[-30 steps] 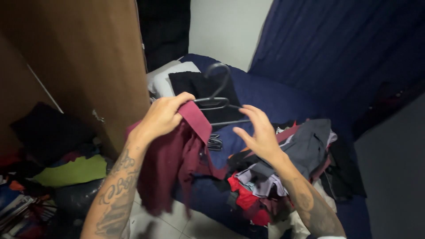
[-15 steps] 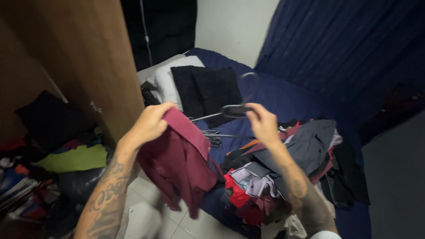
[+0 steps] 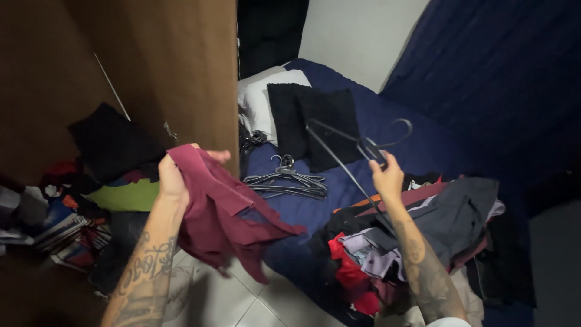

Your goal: Removing multiple items of clothing from hangers in a closet and laying them out on a bed.

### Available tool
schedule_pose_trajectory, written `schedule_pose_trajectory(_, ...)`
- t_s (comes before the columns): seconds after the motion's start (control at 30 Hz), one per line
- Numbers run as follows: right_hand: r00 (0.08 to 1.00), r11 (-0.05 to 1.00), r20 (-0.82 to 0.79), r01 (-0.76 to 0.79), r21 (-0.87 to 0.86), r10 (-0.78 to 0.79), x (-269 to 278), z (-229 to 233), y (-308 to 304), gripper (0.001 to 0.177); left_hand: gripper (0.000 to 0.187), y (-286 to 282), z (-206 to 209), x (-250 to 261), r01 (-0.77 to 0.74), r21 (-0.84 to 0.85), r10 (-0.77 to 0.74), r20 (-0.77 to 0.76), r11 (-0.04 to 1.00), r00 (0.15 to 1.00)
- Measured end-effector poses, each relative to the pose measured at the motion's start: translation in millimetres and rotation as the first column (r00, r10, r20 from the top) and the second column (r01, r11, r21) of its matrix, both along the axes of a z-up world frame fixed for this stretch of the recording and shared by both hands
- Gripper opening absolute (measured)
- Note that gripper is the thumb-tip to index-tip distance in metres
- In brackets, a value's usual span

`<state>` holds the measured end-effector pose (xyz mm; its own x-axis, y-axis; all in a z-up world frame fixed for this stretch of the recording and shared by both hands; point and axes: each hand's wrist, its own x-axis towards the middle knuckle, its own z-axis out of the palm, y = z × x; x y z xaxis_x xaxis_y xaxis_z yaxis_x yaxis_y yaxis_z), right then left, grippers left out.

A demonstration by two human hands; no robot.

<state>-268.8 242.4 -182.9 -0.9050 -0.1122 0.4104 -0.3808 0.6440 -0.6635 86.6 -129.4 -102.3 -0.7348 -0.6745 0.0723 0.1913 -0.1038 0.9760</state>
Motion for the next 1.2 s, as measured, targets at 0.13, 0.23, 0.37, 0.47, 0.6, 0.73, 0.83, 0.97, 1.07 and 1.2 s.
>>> schedule_pose_trajectory(0.13,0.998,0.990,0.003,-0.063,0.126,0.063,-3,-34,-30,0.049,0.015,-6,1,3,0.050,0.252,-0.053,0.007,0.967,0.999)
schedule_pose_trajectory(0.23,0.989,0.952,-0.020,-0.138,0.274,0.149,11,-54,-50,0.064,0.023,-17,-10,4,0.081,0.494,-0.099,0.011,0.866,0.995)
schedule_pose_trajectory(0.37,0.954,0.867,-0.182,-0.124,0.483,0.238,26,-75,-67,0.058,0.020,-44,-59,-7,0.098,0.502,-0.170,0.100,0.859,0.980)
schedule_pose_trajectory(0.47,0.938,0.835,-0.221,-0.112,0.538,0.268,20,-83,-82,0.060,0.026,-58,-102,-29,0.114,0.492,-0.180,0.088,0.863,0.980)
schedule_pose_trajectory(0.6,0.910,0.740,-0.255,-0.078,0.668,0.326,-26,-133,-103,0.074,0.023,-30,-107,-66,0.102,0.578,-0.192,0.098,0.810,0.976)
schedule_pose_trajectory(0.73,0.862,0.663,-0.306,-0.045,0.747,0.403,-76,-206,-131,0.062,0.022,-13,-118,-114,0.064,0.604,-0.165,0.114,0.794,0.980)
schedule_pose_trajectory(0.83,0.853,0.637,-0.321,-0.017,0.771,0.412,-110,-253,-158,0.061,0.021,-2,-132,-154,0.023,0.638,-0.139,0.132,0.770,0.982)
schedule_pose_trajectory(0.97,0.895,0.603,0.209,-0.423,0.676,0.394,-149,-313,-188,0.067,0.020,5,-169,-196,-0.047,0.684,-0.096,0.170,0.728,0.981)
schedule_pose_trajectory(1.07,0.866,0.593,0.320,-0.498,0.633,0.385,-181,-383,-209,0.065,0.019,4,-198,-217,-0.113,0.717,-0.055,0.207,0.688,0.977)
schedule_pose_trajectory(1.2,0.800,0.652,0.445,-0.592,0.473,0.403,-199,-427,-236,0.066,0.018,0,-225,-239,-0.196,0.760,-0.022,0.266,0.620,0.964)
